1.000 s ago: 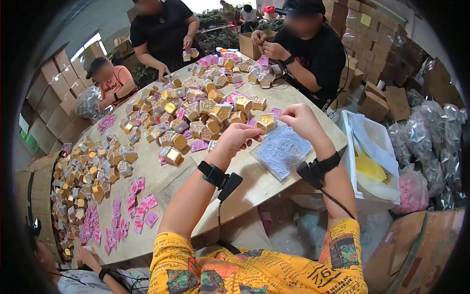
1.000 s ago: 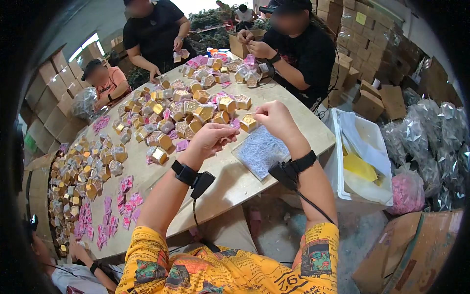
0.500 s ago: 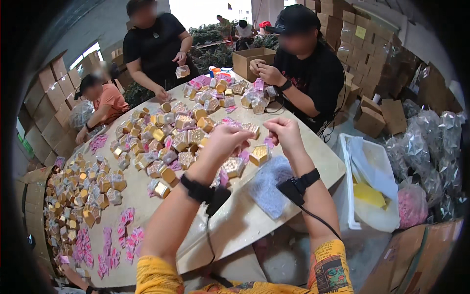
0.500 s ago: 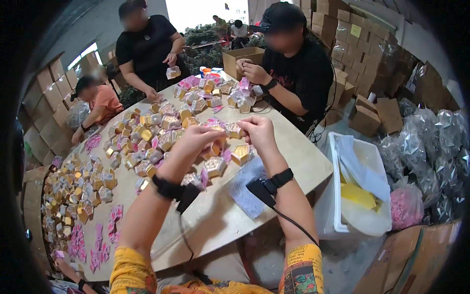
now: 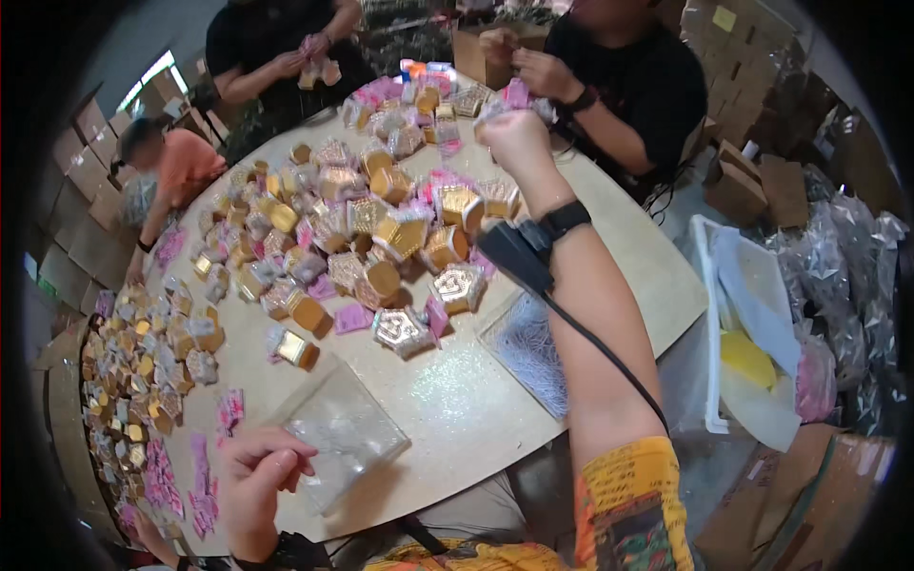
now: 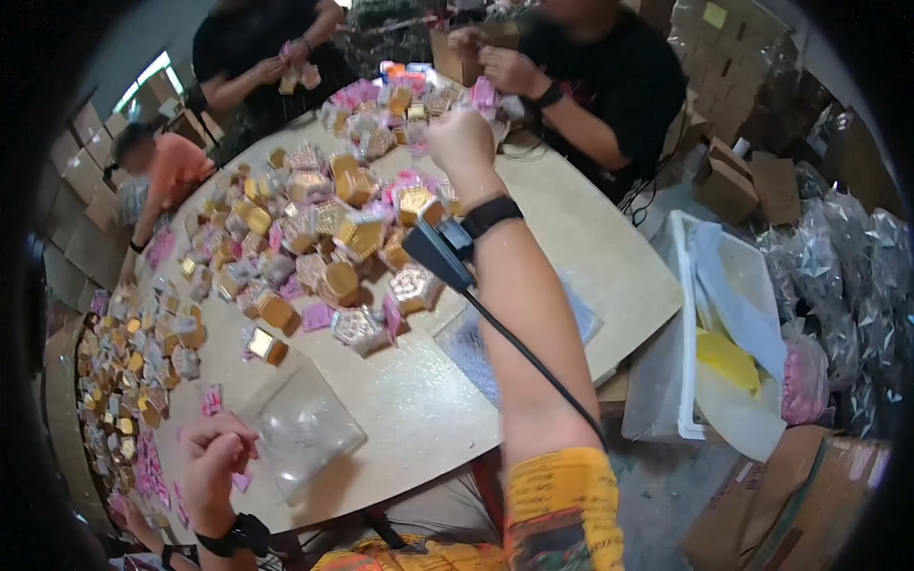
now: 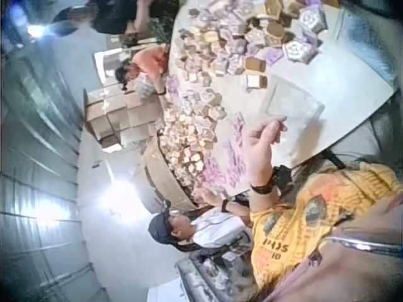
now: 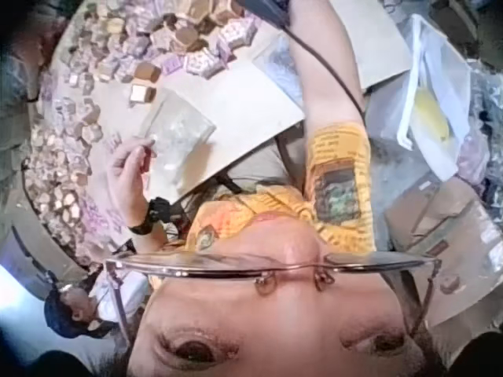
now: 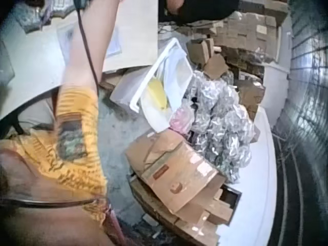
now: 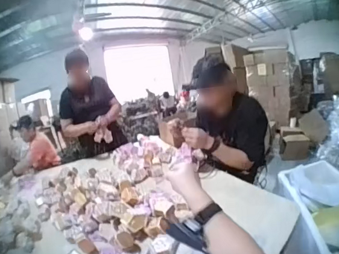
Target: The person sits at a table and repeatedly picks up small, pre-wrapped yellow items and pink labels. They place the items into clear plastic bags along with the labels and then set the filled bags on the table. The task involves repetitive manual assembly of small packages.
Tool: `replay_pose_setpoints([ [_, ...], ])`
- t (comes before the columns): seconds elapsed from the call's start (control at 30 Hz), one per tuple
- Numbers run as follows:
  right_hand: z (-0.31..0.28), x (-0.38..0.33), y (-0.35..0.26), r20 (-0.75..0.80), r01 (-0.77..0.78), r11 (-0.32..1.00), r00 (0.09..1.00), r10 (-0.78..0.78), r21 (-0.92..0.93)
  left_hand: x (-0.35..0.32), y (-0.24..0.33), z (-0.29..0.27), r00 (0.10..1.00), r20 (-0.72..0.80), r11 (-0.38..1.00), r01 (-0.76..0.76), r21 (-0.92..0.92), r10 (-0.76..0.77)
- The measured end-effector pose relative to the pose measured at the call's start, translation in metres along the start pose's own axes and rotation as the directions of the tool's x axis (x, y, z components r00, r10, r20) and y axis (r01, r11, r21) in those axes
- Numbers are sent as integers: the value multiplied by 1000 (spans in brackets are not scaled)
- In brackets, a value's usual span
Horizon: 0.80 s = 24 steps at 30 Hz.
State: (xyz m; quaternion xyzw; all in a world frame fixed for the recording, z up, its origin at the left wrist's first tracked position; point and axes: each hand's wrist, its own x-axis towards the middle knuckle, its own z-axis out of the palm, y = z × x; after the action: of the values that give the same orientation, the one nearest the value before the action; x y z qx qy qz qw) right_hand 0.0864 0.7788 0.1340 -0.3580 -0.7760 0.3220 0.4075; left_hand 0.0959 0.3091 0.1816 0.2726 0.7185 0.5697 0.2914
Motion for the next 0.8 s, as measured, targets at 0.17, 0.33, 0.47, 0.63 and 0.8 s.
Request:
replay_pose_setpoints([
  [0.17,-108,-78,-53,43,270,936,957,-287,224,-36,-26,-23,1000,6,1000,-23,6,23],
  [0.33,-148,-163,-52,116,141,980,981,-158,142,-65,-76,-26,1000,-23,985,17,-171,-21],
  [0.47,-115,-201,32,284,365,874,917,-278,-322,-74,-74,-22,997,43,997,66,30,-68],
  [0.63,-96,-245,10,288,288,843,943,-167,-454,-93,-99,-36,997,71,1000,20,21,-21],
  [0.8,-61,-279,-54,415,396,906,857,-305,-152,-106,-112,-83,999,48,982,6,189,-15],
])
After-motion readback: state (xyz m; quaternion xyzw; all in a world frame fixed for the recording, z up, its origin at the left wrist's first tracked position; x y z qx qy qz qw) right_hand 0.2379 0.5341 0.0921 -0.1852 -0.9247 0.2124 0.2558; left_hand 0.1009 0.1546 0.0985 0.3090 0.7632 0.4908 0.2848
